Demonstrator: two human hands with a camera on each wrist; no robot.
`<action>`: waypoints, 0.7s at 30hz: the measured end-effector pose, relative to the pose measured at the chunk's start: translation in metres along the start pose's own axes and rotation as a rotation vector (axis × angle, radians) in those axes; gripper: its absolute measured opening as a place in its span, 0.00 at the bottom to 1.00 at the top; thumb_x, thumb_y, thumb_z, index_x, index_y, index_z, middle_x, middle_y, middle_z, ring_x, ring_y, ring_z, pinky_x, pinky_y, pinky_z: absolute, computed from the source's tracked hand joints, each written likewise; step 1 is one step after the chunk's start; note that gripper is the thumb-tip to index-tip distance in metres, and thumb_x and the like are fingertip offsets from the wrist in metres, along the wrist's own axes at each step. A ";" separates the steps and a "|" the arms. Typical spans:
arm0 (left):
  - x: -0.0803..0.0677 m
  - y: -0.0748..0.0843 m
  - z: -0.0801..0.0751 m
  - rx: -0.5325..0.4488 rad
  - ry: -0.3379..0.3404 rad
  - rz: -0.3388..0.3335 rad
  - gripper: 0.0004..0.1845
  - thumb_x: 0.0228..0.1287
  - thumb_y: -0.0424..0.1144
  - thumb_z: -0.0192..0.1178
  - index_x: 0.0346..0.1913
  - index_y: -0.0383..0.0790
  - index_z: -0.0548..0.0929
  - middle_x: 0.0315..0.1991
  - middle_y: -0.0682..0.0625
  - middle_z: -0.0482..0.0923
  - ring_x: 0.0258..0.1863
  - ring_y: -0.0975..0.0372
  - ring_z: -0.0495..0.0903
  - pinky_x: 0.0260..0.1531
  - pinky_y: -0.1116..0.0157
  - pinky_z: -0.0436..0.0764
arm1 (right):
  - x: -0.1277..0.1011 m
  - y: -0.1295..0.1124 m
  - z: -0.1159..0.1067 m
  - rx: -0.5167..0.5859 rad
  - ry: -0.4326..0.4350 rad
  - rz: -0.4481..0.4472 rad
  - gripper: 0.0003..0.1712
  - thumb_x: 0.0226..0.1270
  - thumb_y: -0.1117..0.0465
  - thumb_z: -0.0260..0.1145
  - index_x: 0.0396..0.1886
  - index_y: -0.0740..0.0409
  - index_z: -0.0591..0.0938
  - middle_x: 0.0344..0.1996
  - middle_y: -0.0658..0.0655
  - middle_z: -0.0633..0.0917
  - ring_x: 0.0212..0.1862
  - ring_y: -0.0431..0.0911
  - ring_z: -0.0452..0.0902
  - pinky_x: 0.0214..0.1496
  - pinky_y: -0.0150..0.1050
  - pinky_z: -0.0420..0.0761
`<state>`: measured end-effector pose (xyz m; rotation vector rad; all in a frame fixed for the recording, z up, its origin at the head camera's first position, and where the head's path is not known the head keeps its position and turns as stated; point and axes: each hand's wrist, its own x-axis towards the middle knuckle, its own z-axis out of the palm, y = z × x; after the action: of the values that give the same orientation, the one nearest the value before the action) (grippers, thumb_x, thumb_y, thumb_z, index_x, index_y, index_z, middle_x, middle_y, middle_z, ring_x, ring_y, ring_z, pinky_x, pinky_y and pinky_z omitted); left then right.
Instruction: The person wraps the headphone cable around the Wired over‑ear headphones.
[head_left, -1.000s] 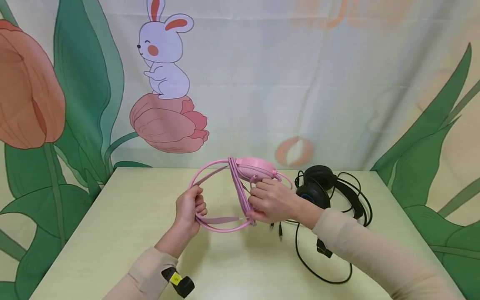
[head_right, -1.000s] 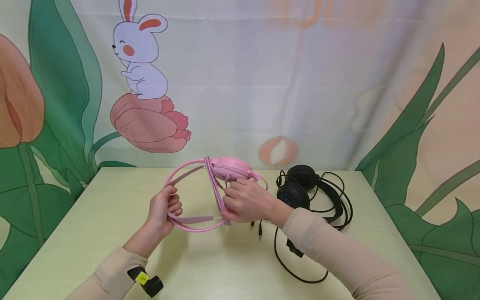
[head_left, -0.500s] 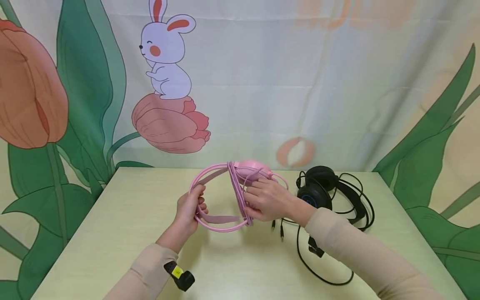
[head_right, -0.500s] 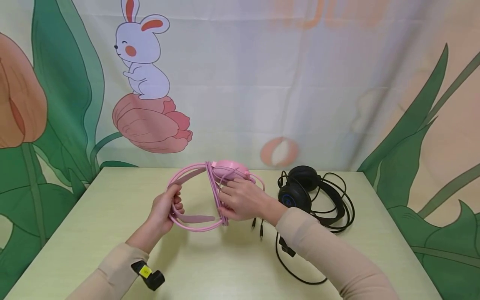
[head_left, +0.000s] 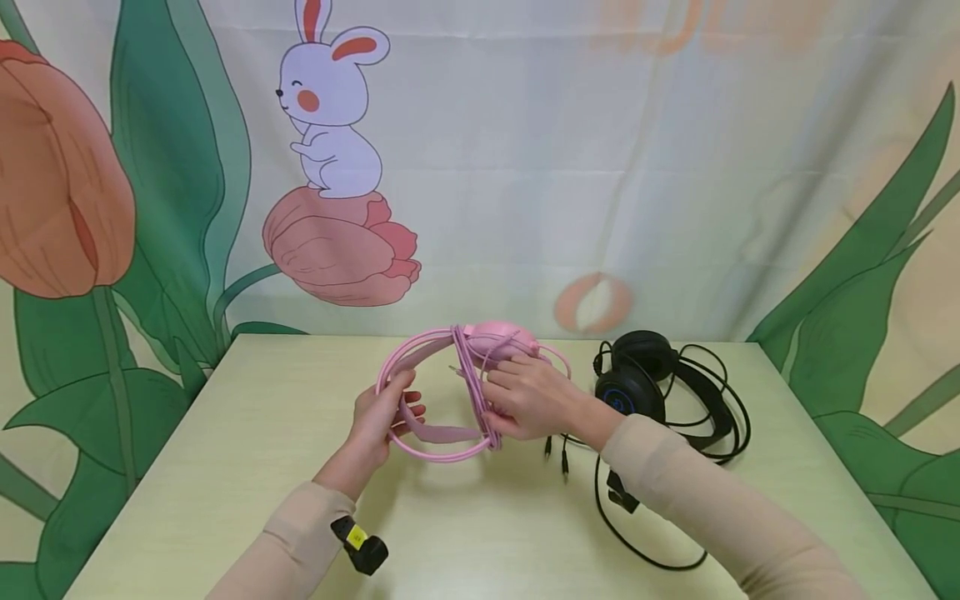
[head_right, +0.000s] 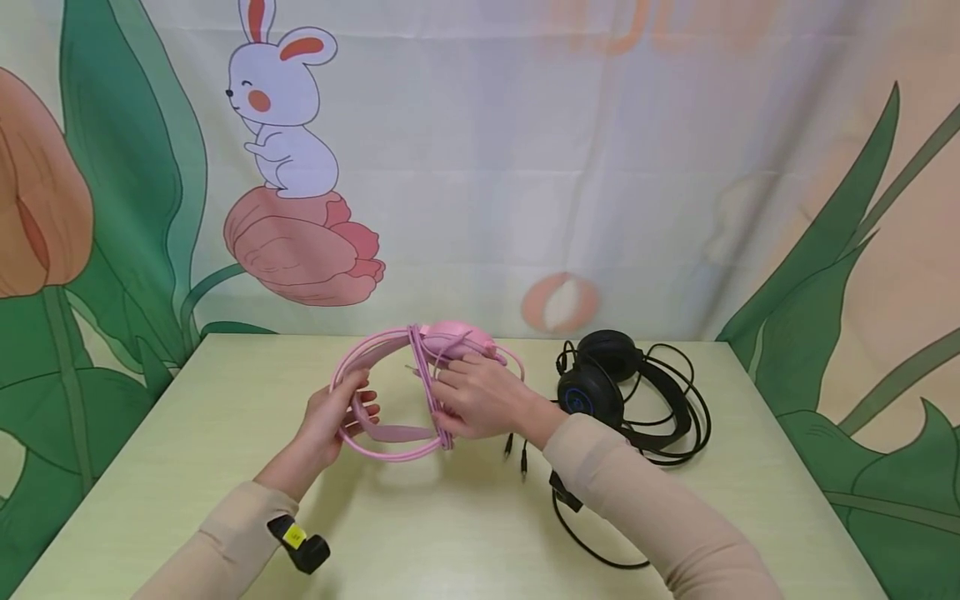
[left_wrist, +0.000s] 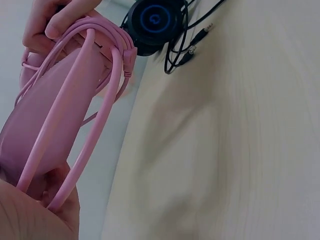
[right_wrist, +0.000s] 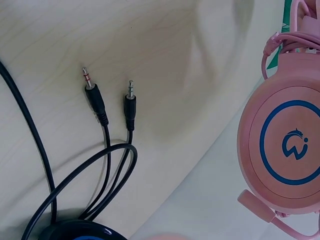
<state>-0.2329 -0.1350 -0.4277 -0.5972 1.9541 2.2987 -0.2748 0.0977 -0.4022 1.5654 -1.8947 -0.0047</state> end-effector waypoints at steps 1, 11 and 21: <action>0.001 0.000 0.000 0.006 0.000 0.003 0.22 0.56 0.49 0.60 0.46 0.37 0.71 0.28 0.51 0.80 0.22 0.64 0.81 0.29 0.64 0.82 | 0.000 0.000 0.001 0.000 0.000 0.003 0.10 0.55 0.49 0.60 0.26 0.50 0.75 0.20 0.46 0.76 0.28 0.43 0.71 0.40 0.38 0.73; 0.009 -0.004 -0.004 0.050 0.008 0.016 0.24 0.57 0.55 0.58 0.45 0.38 0.71 0.28 0.53 0.80 0.24 0.64 0.82 0.28 0.65 0.81 | 0.002 0.000 0.011 0.023 0.029 0.028 0.10 0.53 0.50 0.62 0.25 0.50 0.74 0.20 0.45 0.74 0.28 0.43 0.70 0.41 0.38 0.72; 0.017 -0.010 -0.014 0.101 -0.007 0.060 0.27 0.61 0.58 0.52 0.50 0.37 0.71 0.45 0.42 0.80 0.32 0.61 0.82 0.33 0.66 0.82 | 0.005 -0.002 0.019 0.032 0.030 0.080 0.10 0.53 0.51 0.63 0.24 0.51 0.73 0.20 0.45 0.73 0.28 0.43 0.69 0.42 0.38 0.73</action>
<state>-0.2422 -0.1500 -0.4440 -0.5279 2.0980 2.2156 -0.2826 0.0847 -0.4155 1.5011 -1.9413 0.0839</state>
